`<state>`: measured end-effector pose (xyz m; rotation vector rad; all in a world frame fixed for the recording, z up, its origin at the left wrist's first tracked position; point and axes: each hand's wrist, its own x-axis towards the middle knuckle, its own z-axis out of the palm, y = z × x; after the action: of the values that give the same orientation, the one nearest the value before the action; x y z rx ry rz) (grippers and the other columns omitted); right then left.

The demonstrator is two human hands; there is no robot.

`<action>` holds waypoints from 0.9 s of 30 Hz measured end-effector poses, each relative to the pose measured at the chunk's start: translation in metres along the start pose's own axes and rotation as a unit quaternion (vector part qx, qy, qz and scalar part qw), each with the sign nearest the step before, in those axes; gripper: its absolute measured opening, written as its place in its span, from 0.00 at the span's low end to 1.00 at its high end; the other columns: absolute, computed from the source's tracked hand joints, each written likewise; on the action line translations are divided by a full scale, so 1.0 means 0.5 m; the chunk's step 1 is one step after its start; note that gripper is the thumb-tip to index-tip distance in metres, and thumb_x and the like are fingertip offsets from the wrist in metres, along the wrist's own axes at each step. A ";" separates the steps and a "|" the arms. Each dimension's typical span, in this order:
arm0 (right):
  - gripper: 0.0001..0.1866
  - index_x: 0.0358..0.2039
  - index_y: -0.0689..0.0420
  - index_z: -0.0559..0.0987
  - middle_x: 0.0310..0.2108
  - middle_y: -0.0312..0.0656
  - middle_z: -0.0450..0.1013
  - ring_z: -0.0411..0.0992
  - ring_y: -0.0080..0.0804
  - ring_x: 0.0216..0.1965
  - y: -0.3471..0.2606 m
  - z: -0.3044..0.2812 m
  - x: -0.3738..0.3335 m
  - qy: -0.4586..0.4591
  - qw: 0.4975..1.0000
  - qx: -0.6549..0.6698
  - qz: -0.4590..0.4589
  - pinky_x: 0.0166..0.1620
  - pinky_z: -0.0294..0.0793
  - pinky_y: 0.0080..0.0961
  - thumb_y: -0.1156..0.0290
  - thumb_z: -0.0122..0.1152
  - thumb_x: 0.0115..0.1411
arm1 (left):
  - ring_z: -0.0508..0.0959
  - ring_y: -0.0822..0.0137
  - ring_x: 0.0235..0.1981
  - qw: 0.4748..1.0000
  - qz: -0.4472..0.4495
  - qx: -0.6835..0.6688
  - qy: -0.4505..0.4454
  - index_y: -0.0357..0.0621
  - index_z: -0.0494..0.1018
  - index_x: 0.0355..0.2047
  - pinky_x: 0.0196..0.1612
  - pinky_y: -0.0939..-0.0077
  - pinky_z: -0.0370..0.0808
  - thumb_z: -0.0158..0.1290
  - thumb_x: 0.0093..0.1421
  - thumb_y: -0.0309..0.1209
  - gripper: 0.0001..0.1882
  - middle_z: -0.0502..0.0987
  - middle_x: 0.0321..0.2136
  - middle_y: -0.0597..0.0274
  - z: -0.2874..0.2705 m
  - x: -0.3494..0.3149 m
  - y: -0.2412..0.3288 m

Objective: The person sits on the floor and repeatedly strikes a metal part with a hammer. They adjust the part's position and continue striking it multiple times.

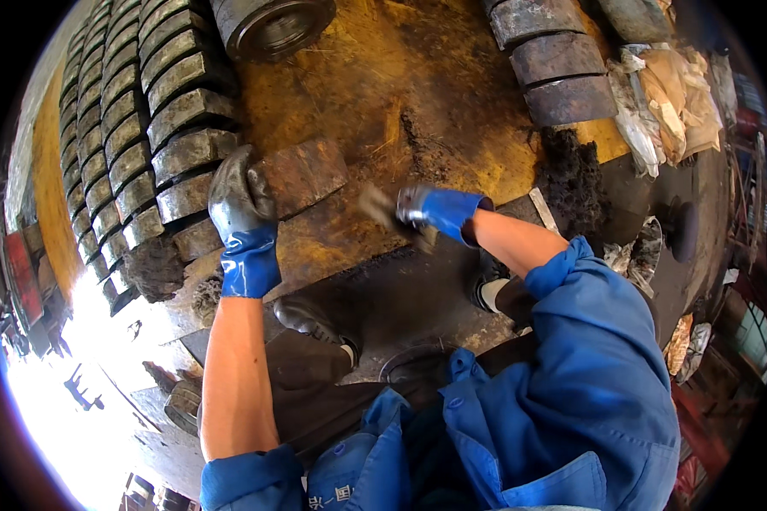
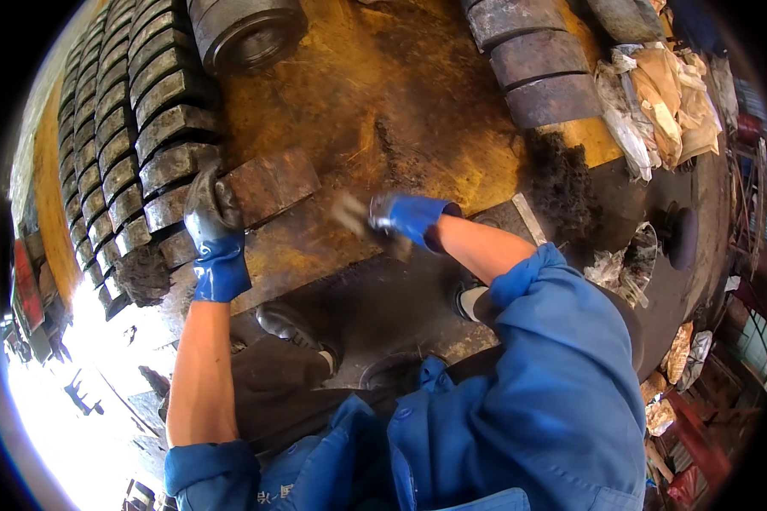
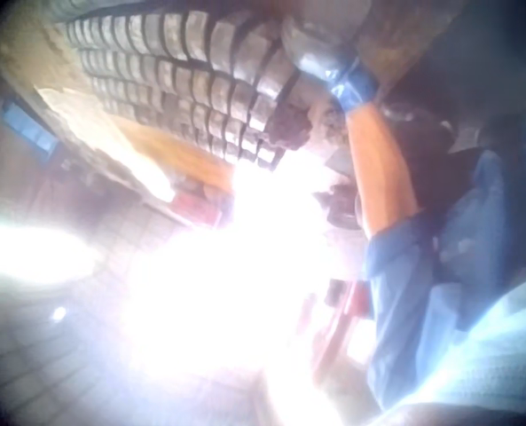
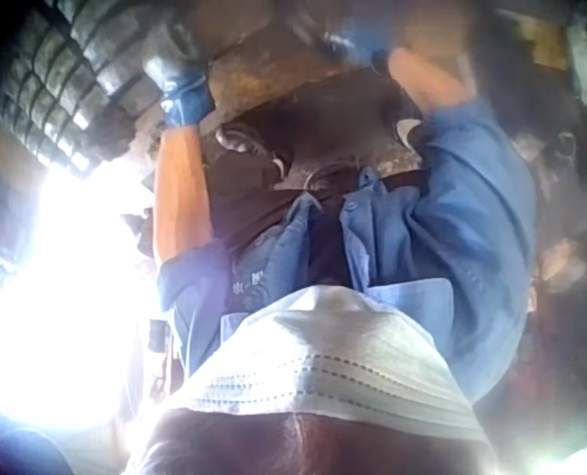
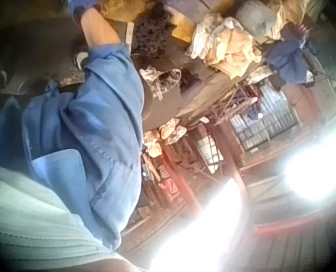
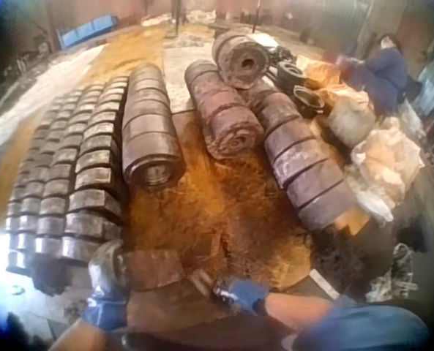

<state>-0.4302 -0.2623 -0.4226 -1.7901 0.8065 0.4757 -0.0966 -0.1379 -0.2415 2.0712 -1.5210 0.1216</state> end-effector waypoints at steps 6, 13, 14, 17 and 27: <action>0.24 0.53 0.58 0.81 0.55 0.53 0.77 0.77 0.49 0.53 -0.028 -0.068 -0.093 -0.132 0.980 -0.152 -0.004 0.55 0.75 0.38 0.61 0.59 0.58 | 0.80 0.40 0.49 1.000 0.005 -0.001 0.008 0.37 0.78 0.50 0.57 0.52 0.76 0.50 0.66 0.30 0.16 0.81 0.47 0.41 -0.003 -0.002 -0.004; 0.22 0.59 0.51 0.78 0.53 0.51 0.79 0.79 0.43 0.53 -0.173 -0.316 -0.072 -0.080 0.938 -0.196 0.276 0.55 0.78 0.40 0.62 0.50 0.68 | 0.80 0.40 0.49 1.000 0.021 0.009 0.017 0.37 0.78 0.50 0.56 0.53 0.76 0.50 0.67 0.30 0.15 0.81 0.47 0.41 -0.004 0.000 -0.005; 0.22 0.59 0.51 0.79 0.53 0.50 0.78 0.78 0.43 0.53 -0.172 -0.302 -0.066 -0.100 0.947 -0.187 0.241 0.55 0.77 0.40 0.60 0.50 0.68 | 0.80 0.41 0.49 1.000 0.024 0.011 0.017 0.37 0.78 0.50 0.56 0.53 0.76 0.50 0.67 0.30 0.15 0.81 0.47 0.41 -0.001 -0.002 -0.006; 0.25 0.57 0.50 0.79 0.54 0.46 0.78 0.76 0.42 0.55 -0.177 -0.152 -0.072 -0.195 0.951 -0.239 0.018 0.56 0.75 0.38 0.53 0.50 0.66 | 0.80 0.40 0.49 1.000 0.007 0.006 0.009 0.36 0.78 0.50 0.56 0.53 0.76 0.49 0.67 0.30 0.16 0.81 0.47 0.40 -0.002 -0.002 -0.003; 0.21 0.54 0.52 0.78 0.49 0.47 0.78 0.77 0.40 0.50 -0.070 -0.210 0.003 -0.013 0.988 -0.155 -0.002 0.51 0.75 0.39 0.51 0.54 0.70 | 0.80 0.40 0.49 1.000 0.003 0.017 0.004 0.36 0.78 0.51 0.57 0.52 0.76 0.48 0.68 0.32 0.17 0.81 0.47 0.40 -0.009 -0.003 -0.006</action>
<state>-0.4105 -0.3535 -0.3630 -2.0659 0.7415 0.6482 -0.0935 -0.1337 -0.2397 2.0896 -1.5301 0.1583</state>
